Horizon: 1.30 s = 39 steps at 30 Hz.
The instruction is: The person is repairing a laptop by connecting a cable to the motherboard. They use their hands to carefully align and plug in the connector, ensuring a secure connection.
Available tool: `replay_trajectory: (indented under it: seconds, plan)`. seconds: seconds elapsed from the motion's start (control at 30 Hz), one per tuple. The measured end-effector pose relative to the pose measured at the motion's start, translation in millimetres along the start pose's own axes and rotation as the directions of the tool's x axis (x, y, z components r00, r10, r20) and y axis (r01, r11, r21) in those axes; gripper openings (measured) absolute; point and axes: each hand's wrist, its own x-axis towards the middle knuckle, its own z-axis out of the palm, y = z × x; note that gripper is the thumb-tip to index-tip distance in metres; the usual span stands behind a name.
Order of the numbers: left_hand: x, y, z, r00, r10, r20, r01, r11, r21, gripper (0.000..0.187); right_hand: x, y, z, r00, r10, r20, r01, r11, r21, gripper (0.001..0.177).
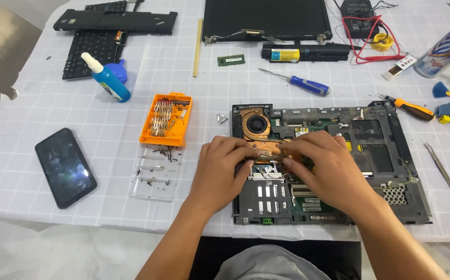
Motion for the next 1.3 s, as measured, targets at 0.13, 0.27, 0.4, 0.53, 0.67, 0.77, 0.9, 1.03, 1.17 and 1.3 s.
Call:
replay_trajectory:
  seconds: [0.13, 0.27, 0.4, 0.53, 0.67, 0.77, 0.9, 1.03, 1.17, 1.3]
  plan:
    - [1, -3, 6, 1.000, -0.022, -0.020, 0.021, 0.999, -0.045, 0.016, 8, 6, 7, 0.995, 0.003, 0.096, -0.005, 1.000, 0.016, 0.016]
    - [1, -4, 10, 0.996, -0.047, -0.077, 0.040, 0.995, -0.086, 0.012, 9, 8, 13, 0.997, -0.048, 0.068, 0.045, 0.998, 0.049, 0.009]
    - [-1, -2, 7, 0.994, -0.080, -0.078, 0.070, 0.990, -0.124, 0.015, 12, 1, 5, 0.995, 0.018, 0.096, -0.025, 0.998, 0.066, 0.018]
    - [-3, -4, 5, 0.994, -0.067, -0.088, 0.056, 0.991, -0.123, 0.018, 21, 7, -1, 0.984, -0.081, 0.160, 0.076, 0.996, 0.035, 0.025]
    - [-2, -4, 6, 0.994, -0.075, -0.080, 0.065, 0.990, -0.124, 0.024, 34, 12, -9, 0.907, -0.296, 0.299, 0.294, 0.954, 0.053, 0.034]
    - [-4, -4, 8, 0.995, -0.065, -0.079, 0.056, 0.992, -0.109, 0.026, 37, 12, -11, 0.835, -0.464, 0.294, 0.497, 0.867, -0.041, 0.032]
    - [-5, -7, 10, 0.993, -0.059, -0.105, 0.048, 0.994, -0.102, 0.025, 44, 11, -11, 0.750, -0.497, 0.436, 0.629, 0.740, -0.238, 0.028]
    - [-6, -7, 10, 0.994, -0.041, -0.103, 0.031, 0.995, -0.095, 0.029, 50, 24, -11, 0.722, -0.569, 0.393, 0.670, 0.716, -0.194, 0.016]
    - [-6, -7, 8, 0.994, -0.065, -0.084, 0.056, 0.993, -0.101, 0.034, 54, 15, -19, 0.790, -0.392, 0.471, 0.385, 0.916, 0.118, 0.016]
    - [-7, -7, 7, 0.998, -0.049, -0.047, 0.045, 0.995, -0.083, 0.036, 49, 4, -31, 0.797, -0.167, 0.581, 0.013, 0.965, 0.261, 0.018]
